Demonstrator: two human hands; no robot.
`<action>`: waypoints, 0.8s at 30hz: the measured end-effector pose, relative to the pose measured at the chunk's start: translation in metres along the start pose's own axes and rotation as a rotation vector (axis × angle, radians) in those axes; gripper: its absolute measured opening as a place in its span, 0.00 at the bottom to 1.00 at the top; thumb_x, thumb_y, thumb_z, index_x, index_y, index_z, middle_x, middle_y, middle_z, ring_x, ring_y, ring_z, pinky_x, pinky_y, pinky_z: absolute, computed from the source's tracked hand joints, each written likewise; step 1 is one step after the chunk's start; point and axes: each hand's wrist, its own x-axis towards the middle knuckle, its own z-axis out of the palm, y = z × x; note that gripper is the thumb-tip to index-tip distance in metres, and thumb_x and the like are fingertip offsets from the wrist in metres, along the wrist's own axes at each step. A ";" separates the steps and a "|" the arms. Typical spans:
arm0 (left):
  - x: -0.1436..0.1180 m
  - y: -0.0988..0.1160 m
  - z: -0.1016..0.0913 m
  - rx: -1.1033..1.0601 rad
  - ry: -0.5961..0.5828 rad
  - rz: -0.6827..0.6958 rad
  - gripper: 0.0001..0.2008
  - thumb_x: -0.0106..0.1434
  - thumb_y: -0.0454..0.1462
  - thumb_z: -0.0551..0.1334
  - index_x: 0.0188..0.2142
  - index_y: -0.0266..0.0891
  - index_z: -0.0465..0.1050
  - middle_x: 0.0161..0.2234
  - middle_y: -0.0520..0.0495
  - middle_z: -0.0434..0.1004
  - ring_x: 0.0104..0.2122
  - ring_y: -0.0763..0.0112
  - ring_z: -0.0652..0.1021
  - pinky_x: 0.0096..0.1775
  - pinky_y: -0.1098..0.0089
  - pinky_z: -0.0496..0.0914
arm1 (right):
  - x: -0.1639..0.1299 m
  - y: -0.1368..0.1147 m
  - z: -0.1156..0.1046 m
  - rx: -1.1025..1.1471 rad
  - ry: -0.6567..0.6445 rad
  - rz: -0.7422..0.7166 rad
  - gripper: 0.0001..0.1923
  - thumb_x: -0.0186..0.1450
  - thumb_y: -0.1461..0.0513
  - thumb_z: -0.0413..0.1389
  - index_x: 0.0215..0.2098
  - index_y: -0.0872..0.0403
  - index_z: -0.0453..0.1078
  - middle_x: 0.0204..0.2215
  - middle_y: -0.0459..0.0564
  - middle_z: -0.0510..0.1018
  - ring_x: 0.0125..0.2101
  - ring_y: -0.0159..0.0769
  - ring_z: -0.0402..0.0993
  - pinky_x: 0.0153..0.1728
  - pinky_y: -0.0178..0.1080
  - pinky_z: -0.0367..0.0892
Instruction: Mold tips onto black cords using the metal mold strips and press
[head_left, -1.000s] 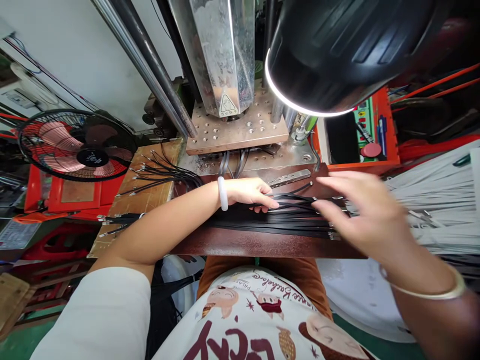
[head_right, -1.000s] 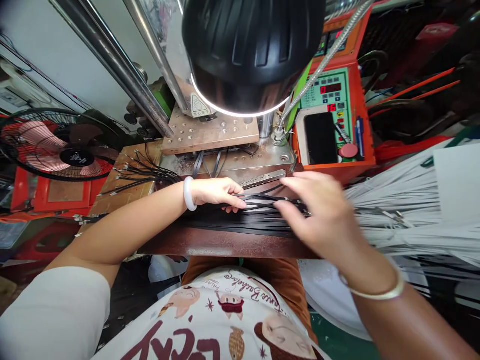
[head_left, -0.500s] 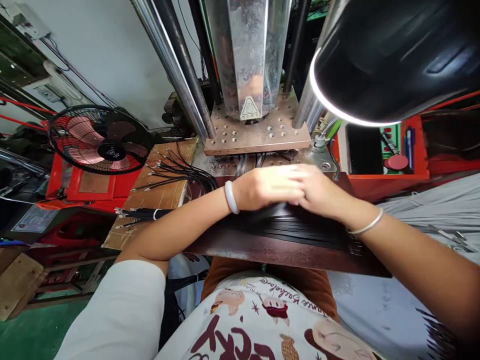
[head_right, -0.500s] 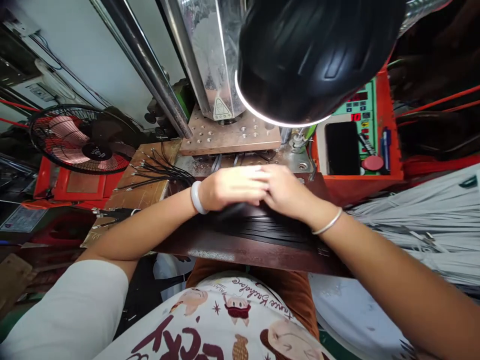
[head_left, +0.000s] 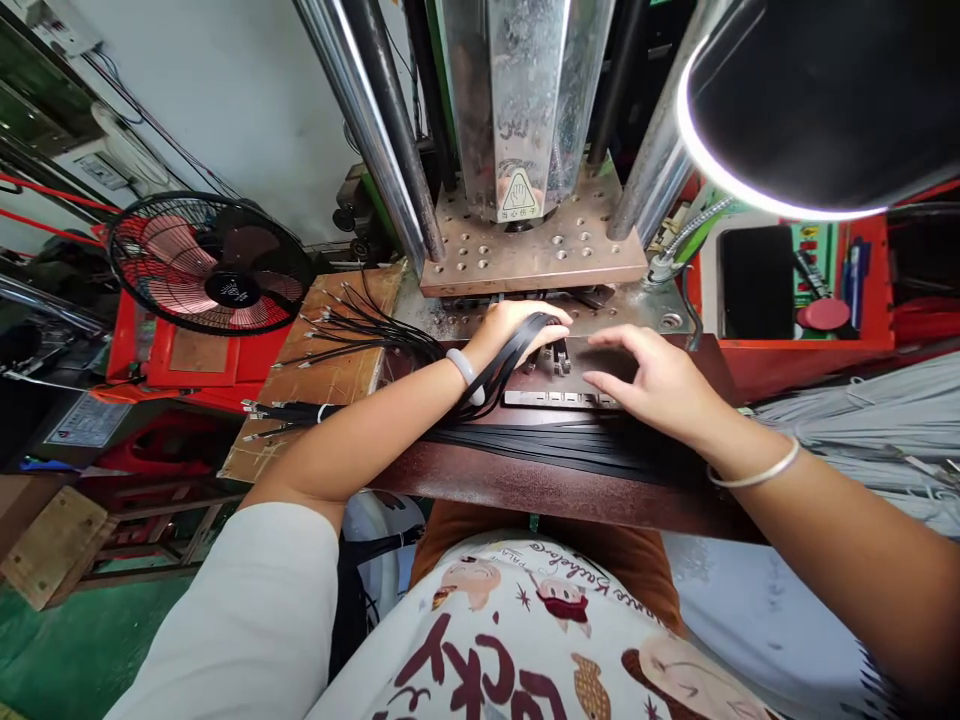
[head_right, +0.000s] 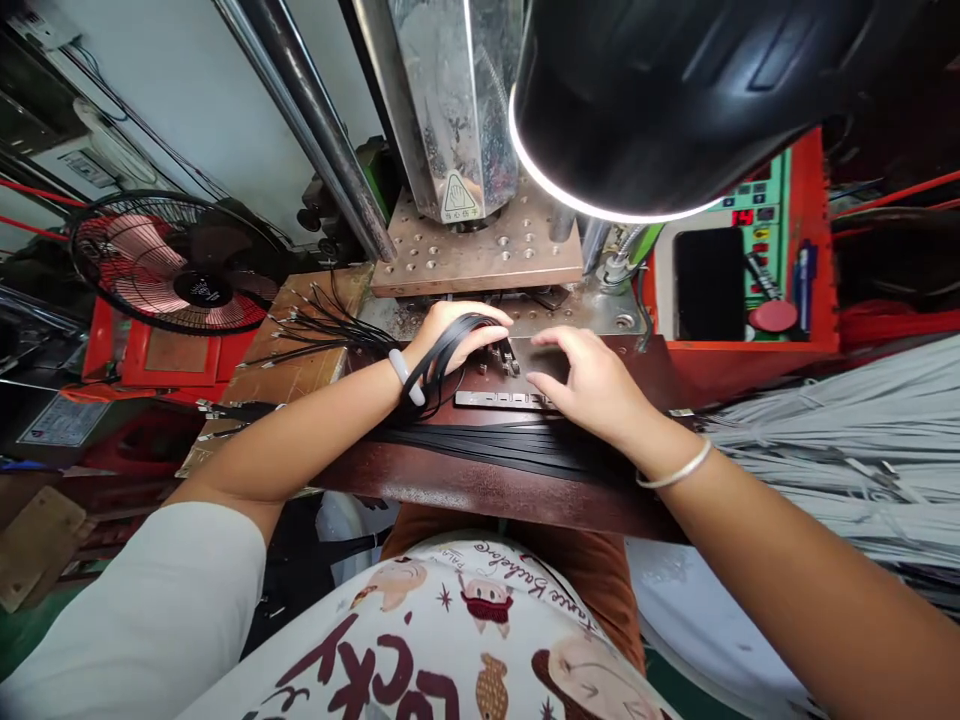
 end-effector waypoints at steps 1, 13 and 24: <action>0.000 0.001 -0.002 -0.027 -0.011 0.006 0.08 0.63 0.35 0.64 0.39 0.34 0.80 0.40 0.44 0.83 0.41 0.67 0.81 0.48 0.70 0.71 | 0.008 -0.001 0.001 0.137 -0.011 0.060 0.20 0.57 0.53 0.61 0.46 0.53 0.72 0.45 0.55 0.78 0.45 0.49 0.74 0.48 0.52 0.69; -0.007 0.007 -0.006 0.073 -0.048 0.045 0.10 0.63 0.31 0.60 0.40 0.35 0.80 0.40 0.44 0.83 0.41 0.66 0.81 0.48 0.69 0.72 | 0.017 0.002 -0.006 -0.013 -0.090 0.056 0.12 0.61 0.55 0.54 0.31 0.50 0.78 0.30 0.49 0.82 0.33 0.44 0.76 0.37 0.47 0.71; -0.026 0.025 0.022 0.273 -0.153 0.130 0.15 0.66 0.30 0.55 0.46 0.37 0.77 0.44 0.43 0.81 0.43 0.64 0.81 0.47 0.67 0.72 | -0.038 -0.019 -0.014 0.063 0.168 -0.043 0.06 0.65 0.59 0.58 0.35 0.49 0.77 0.31 0.49 0.80 0.31 0.42 0.76 0.33 0.44 0.72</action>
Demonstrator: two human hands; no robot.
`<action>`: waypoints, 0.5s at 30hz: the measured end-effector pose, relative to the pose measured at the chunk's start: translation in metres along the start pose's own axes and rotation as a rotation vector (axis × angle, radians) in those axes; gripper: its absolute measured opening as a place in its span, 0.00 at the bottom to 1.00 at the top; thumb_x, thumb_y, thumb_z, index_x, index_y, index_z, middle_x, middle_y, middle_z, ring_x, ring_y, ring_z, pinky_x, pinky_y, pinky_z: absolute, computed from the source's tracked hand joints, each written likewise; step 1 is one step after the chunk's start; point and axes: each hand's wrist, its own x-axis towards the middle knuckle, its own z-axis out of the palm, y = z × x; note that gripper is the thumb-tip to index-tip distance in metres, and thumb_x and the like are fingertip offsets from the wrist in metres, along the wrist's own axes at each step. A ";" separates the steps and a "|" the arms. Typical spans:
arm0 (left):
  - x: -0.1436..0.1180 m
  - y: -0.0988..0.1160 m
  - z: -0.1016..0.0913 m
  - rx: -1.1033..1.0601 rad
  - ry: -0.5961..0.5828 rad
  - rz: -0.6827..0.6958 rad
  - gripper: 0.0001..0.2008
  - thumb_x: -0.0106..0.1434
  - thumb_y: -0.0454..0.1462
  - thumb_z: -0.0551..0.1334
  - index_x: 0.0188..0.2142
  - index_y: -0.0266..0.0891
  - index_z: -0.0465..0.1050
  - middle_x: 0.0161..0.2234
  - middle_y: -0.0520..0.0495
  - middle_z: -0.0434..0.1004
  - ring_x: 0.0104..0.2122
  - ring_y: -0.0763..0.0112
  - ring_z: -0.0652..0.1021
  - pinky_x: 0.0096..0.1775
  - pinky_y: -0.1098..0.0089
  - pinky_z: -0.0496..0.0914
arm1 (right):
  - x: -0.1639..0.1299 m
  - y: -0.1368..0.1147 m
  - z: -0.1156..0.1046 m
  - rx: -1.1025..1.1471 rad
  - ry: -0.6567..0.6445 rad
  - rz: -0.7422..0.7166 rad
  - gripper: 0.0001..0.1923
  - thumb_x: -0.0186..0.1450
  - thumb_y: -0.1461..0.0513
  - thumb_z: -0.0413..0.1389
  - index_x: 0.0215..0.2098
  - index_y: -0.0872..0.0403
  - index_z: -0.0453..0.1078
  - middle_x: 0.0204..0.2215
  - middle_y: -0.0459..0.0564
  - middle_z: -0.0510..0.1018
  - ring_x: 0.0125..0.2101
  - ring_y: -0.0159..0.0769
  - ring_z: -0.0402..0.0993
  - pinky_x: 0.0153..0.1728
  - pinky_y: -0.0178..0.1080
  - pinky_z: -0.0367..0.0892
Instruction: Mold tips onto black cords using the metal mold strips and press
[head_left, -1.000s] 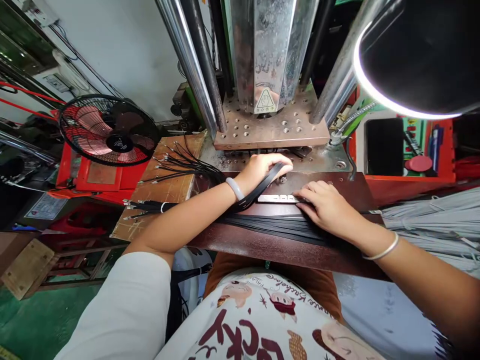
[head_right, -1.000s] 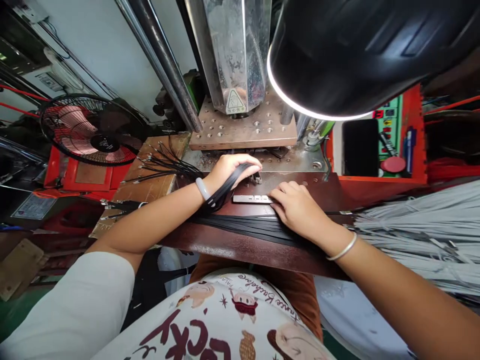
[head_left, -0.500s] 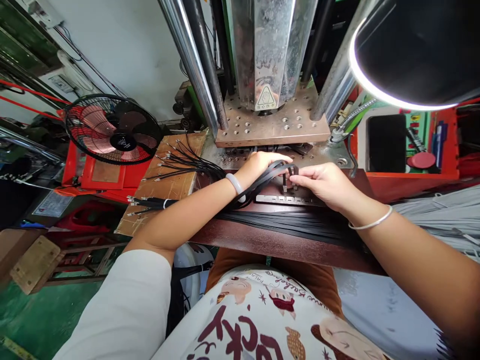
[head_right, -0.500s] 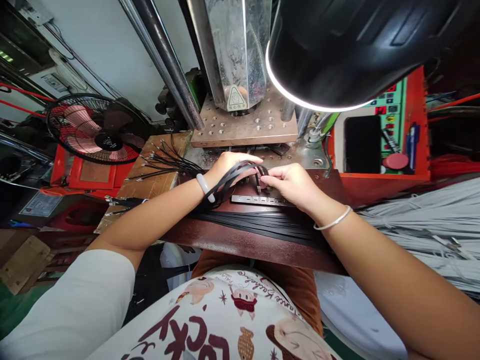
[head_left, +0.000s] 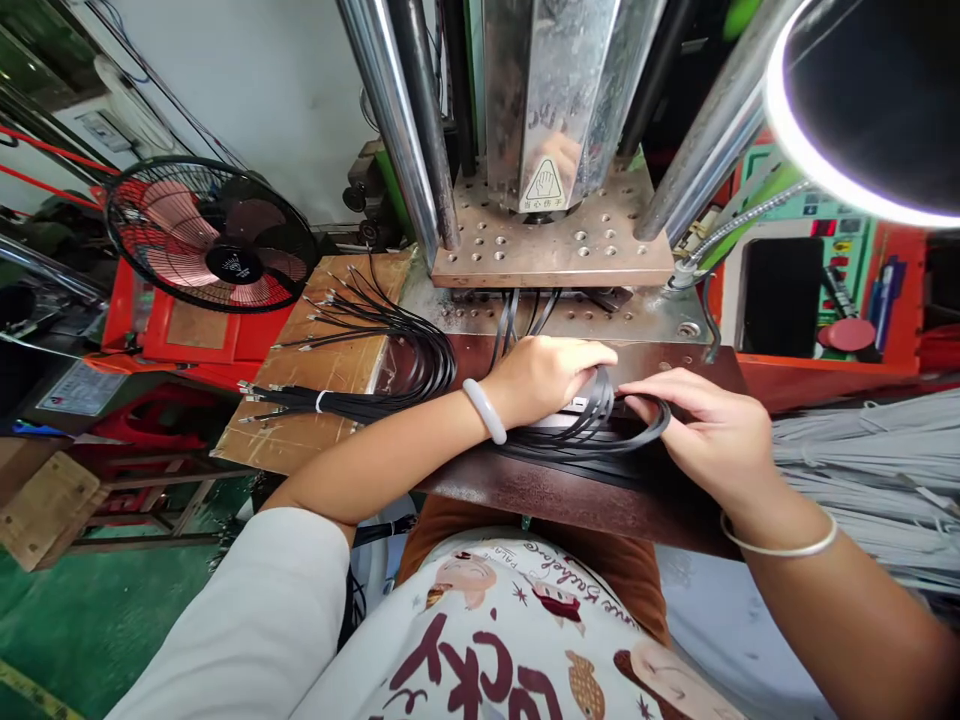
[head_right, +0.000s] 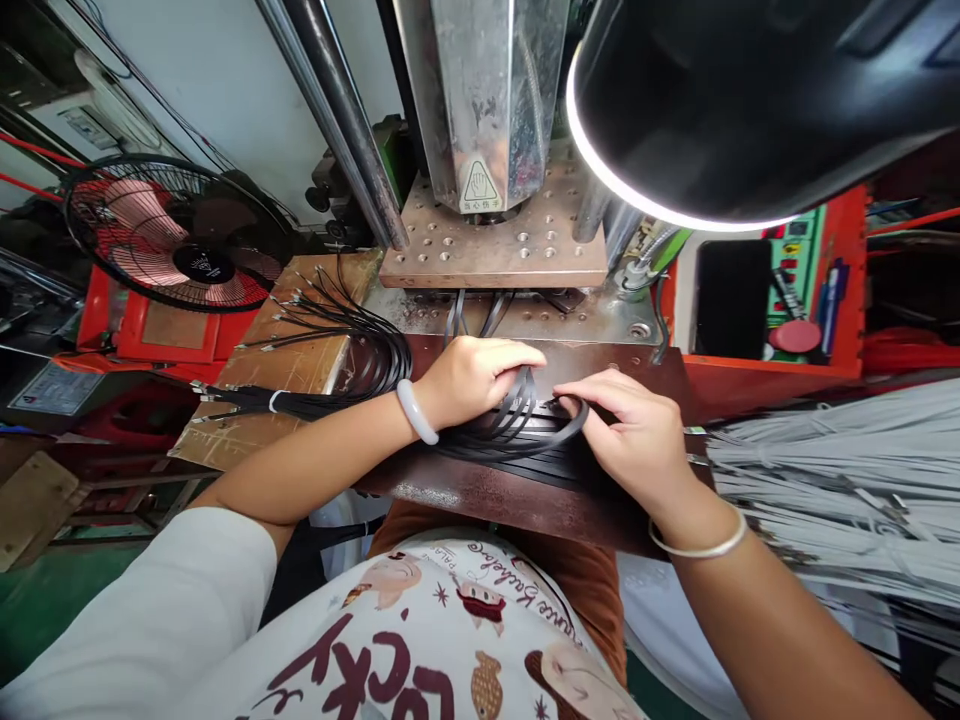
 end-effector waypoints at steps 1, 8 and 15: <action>-0.002 -0.001 0.002 0.021 -0.039 -0.017 0.14 0.66 0.29 0.55 0.46 0.36 0.77 0.42 0.43 0.82 0.42 0.64 0.81 0.47 0.67 0.73 | -0.001 0.001 0.001 0.009 -0.001 -0.024 0.06 0.65 0.59 0.58 0.35 0.48 0.78 0.30 0.49 0.80 0.30 0.42 0.75 0.33 0.45 0.72; -0.015 -0.012 0.019 -0.107 -0.007 0.005 0.14 0.64 0.27 0.57 0.42 0.35 0.80 0.39 0.46 0.83 0.39 0.71 0.81 0.45 0.74 0.72 | -0.003 0.005 0.005 -0.077 -0.062 -0.135 0.08 0.66 0.63 0.55 0.37 0.48 0.77 0.31 0.48 0.80 0.31 0.39 0.74 0.35 0.44 0.70; -0.020 -0.006 0.025 0.104 0.057 0.152 0.11 0.67 0.32 0.56 0.40 0.38 0.79 0.35 0.48 0.83 0.35 0.68 0.80 0.46 0.65 0.69 | -0.003 0.003 0.008 -0.301 -0.121 -0.376 0.11 0.64 0.70 0.52 0.40 0.53 0.73 0.28 0.47 0.78 0.30 0.37 0.70 0.36 0.42 0.65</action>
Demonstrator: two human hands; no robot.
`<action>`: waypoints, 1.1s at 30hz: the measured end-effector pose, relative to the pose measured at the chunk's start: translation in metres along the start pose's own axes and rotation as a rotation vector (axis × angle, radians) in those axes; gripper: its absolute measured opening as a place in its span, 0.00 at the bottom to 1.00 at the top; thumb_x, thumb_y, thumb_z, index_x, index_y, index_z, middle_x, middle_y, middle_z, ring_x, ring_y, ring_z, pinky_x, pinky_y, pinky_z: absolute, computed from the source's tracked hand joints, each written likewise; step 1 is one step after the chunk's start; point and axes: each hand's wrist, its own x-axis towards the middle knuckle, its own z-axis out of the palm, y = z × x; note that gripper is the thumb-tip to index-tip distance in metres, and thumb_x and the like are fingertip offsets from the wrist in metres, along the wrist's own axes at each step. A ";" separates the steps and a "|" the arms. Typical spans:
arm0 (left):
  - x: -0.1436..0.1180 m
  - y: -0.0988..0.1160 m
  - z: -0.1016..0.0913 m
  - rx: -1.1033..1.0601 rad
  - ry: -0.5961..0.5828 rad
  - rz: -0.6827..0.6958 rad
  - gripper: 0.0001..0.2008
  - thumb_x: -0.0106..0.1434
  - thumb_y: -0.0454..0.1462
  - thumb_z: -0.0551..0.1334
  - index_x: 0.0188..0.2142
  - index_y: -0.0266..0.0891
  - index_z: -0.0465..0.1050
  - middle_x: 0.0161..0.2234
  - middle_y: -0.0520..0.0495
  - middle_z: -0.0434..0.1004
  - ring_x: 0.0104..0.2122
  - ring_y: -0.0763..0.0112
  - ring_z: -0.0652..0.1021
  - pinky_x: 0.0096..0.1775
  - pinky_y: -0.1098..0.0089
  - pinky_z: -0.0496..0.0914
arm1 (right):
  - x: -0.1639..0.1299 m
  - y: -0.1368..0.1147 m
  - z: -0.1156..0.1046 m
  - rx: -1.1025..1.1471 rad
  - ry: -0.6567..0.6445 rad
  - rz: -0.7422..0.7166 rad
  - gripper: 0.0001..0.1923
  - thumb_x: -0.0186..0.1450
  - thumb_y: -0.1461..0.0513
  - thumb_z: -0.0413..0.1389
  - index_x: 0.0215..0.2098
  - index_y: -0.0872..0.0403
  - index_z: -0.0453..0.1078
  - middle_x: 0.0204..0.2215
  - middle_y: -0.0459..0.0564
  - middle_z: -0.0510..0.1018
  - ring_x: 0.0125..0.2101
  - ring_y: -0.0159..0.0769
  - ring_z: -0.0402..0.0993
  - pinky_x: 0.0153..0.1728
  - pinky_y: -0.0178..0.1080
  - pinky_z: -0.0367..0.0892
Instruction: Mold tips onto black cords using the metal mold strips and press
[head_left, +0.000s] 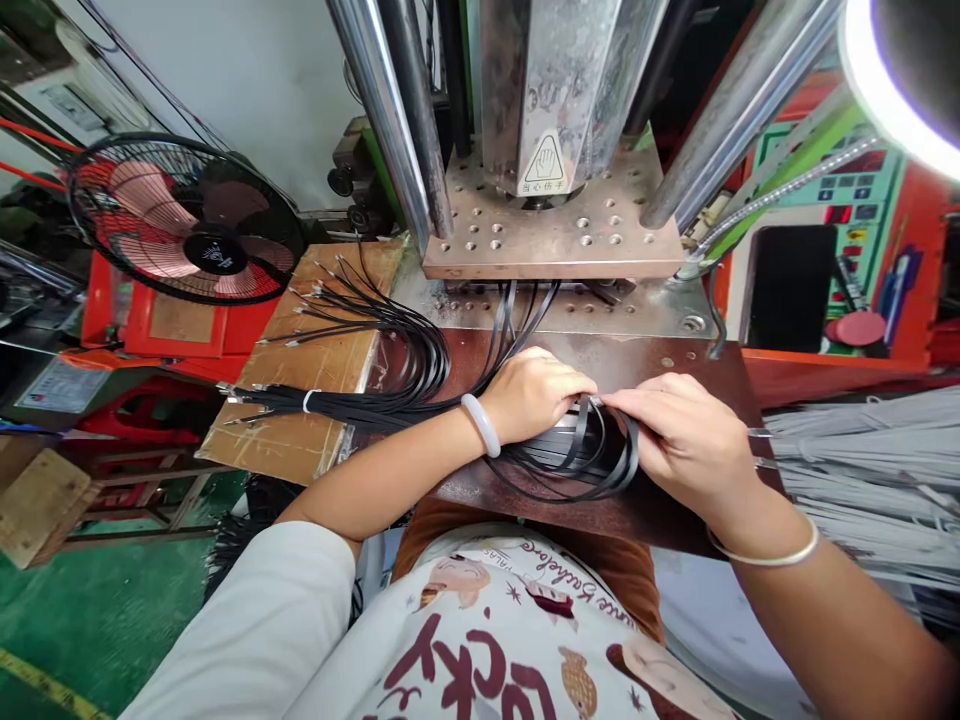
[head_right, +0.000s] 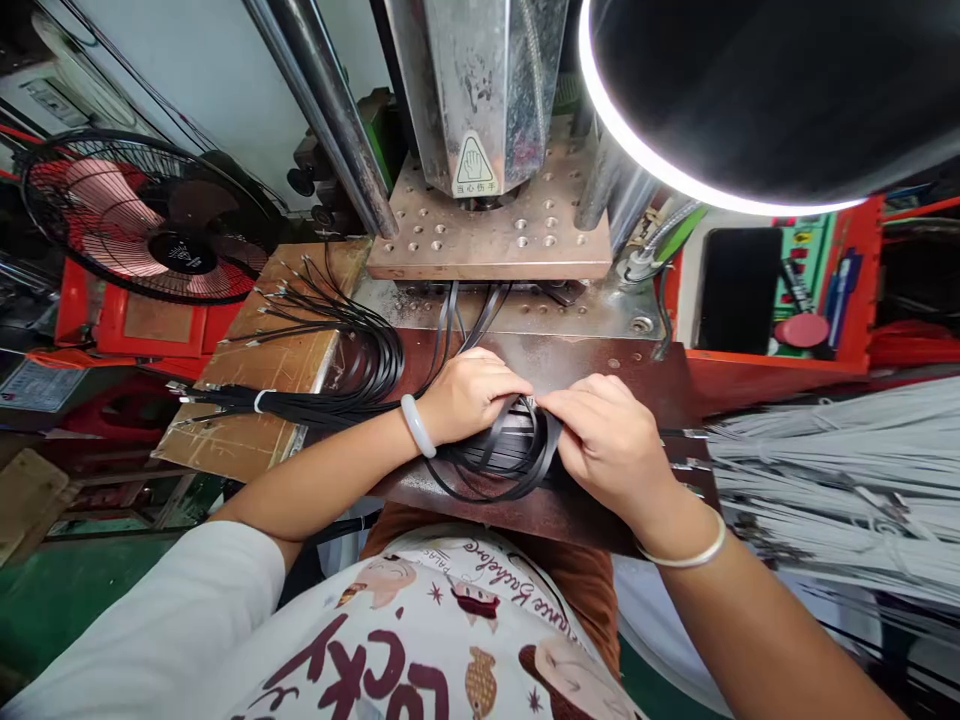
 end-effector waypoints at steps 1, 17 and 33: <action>-0.001 0.002 -0.001 0.061 0.004 0.037 0.12 0.68 0.32 0.54 0.39 0.38 0.78 0.34 0.48 0.83 0.34 0.68 0.79 0.46 0.63 0.68 | 0.000 0.000 0.000 -0.003 0.002 -0.015 0.11 0.64 0.71 0.52 0.40 0.54 0.72 0.28 0.47 0.77 0.30 0.37 0.70 0.35 0.42 0.65; -0.003 0.021 -0.020 0.395 -0.211 -0.045 0.14 0.70 0.34 0.51 0.39 0.33 0.76 0.44 0.39 0.76 0.39 0.64 0.77 0.39 0.65 0.70 | -0.009 0.007 0.013 -0.047 -0.036 -0.007 0.09 0.65 0.69 0.51 0.39 0.57 0.73 0.32 0.54 0.76 0.33 0.40 0.67 0.35 0.43 0.66; -0.012 -0.007 -0.017 -0.194 0.165 -0.169 0.12 0.63 0.26 0.56 0.40 0.36 0.78 0.37 0.47 0.81 0.39 0.71 0.80 0.44 0.72 0.73 | -0.014 0.011 0.000 0.188 0.140 0.402 0.05 0.65 0.63 0.59 0.40 0.51 0.74 0.31 0.47 0.77 0.29 0.35 0.73 0.30 0.38 0.68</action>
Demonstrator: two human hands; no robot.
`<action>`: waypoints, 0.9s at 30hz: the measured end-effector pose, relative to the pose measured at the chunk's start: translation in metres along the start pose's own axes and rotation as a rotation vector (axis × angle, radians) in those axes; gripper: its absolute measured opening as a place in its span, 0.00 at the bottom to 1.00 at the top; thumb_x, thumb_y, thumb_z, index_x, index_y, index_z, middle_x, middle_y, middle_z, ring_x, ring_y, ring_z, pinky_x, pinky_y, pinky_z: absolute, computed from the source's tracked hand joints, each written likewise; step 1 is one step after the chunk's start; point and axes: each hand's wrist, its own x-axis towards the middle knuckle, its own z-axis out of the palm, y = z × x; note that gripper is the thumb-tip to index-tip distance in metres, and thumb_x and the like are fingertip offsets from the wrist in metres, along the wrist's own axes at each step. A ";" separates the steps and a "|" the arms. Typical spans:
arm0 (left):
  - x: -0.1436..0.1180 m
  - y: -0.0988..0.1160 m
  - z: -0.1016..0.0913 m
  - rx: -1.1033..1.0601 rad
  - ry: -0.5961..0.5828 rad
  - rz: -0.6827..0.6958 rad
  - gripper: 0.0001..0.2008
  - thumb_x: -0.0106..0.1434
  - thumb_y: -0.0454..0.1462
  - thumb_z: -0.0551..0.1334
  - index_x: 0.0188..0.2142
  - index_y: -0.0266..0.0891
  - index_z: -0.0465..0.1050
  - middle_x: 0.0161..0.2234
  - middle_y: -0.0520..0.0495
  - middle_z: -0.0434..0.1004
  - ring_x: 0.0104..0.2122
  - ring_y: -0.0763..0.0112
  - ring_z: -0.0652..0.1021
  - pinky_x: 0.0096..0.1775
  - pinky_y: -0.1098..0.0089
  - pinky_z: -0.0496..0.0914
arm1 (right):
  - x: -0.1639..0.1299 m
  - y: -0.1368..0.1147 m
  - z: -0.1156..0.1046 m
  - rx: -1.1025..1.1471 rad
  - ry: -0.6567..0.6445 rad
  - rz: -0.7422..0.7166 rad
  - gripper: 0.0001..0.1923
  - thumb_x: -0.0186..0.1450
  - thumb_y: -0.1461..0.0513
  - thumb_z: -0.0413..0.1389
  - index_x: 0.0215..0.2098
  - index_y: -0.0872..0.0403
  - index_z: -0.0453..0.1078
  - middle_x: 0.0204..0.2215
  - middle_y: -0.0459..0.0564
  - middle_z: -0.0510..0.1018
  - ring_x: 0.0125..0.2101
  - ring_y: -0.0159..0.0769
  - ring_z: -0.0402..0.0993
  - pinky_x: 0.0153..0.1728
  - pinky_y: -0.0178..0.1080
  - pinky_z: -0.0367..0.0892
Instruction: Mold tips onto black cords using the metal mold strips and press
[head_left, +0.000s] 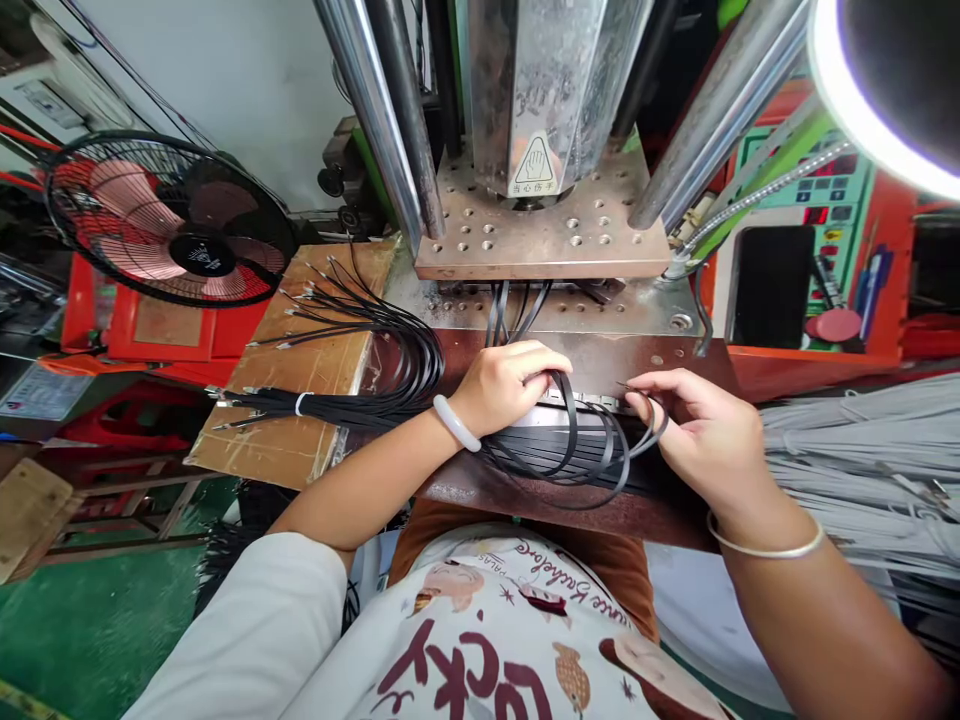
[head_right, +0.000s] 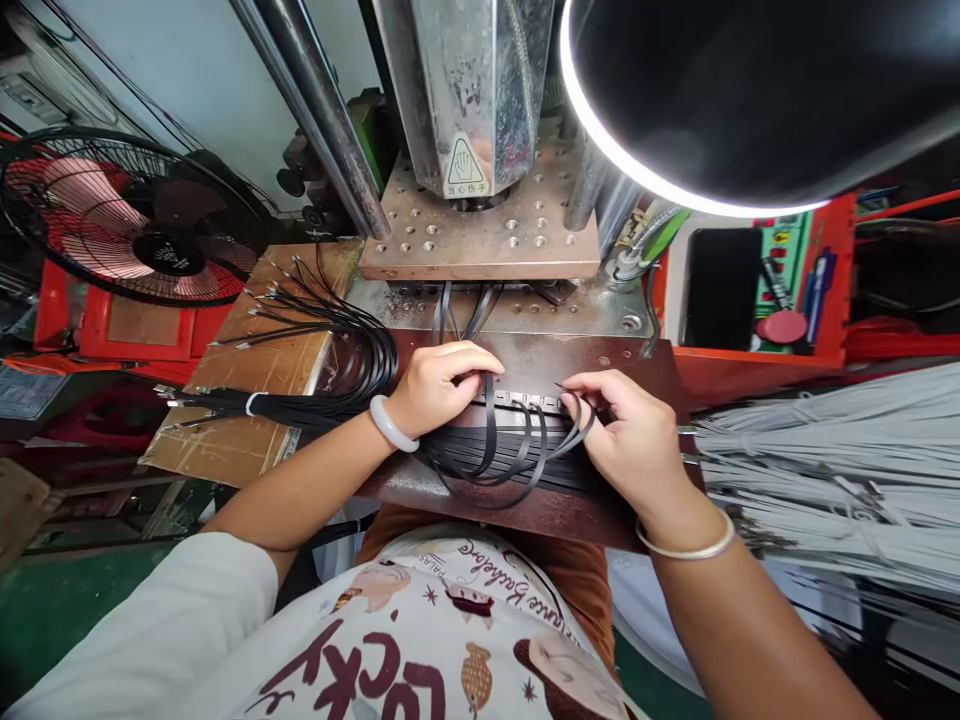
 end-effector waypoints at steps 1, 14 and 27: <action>0.000 0.000 -0.001 -0.041 -0.003 -0.007 0.12 0.62 0.26 0.57 0.39 0.36 0.78 0.36 0.48 0.81 0.37 0.72 0.80 0.44 0.72 0.73 | 0.000 0.001 0.001 0.002 -0.014 -0.009 0.04 0.64 0.63 0.59 0.39 0.51 0.74 0.30 0.47 0.77 0.29 0.35 0.73 0.30 0.38 0.68; -0.005 0.005 0.003 0.282 -0.128 0.292 0.13 0.69 0.32 0.52 0.36 0.37 0.76 0.32 0.47 0.82 0.32 0.70 0.78 0.43 0.64 0.66 | 0.002 0.003 0.005 -0.067 -0.058 -0.220 0.06 0.64 0.68 0.55 0.35 0.52 0.73 0.31 0.50 0.77 0.32 0.38 0.72 0.36 0.43 0.70; -0.006 0.011 -0.012 0.555 -0.332 0.061 0.13 0.69 0.31 0.52 0.43 0.33 0.75 0.47 0.39 0.75 0.47 0.62 0.75 0.47 0.63 0.71 | 0.005 -0.004 0.006 -0.127 -0.109 -0.259 0.09 0.65 0.68 0.51 0.34 0.53 0.72 0.29 0.50 0.77 0.31 0.38 0.69 0.35 0.42 0.68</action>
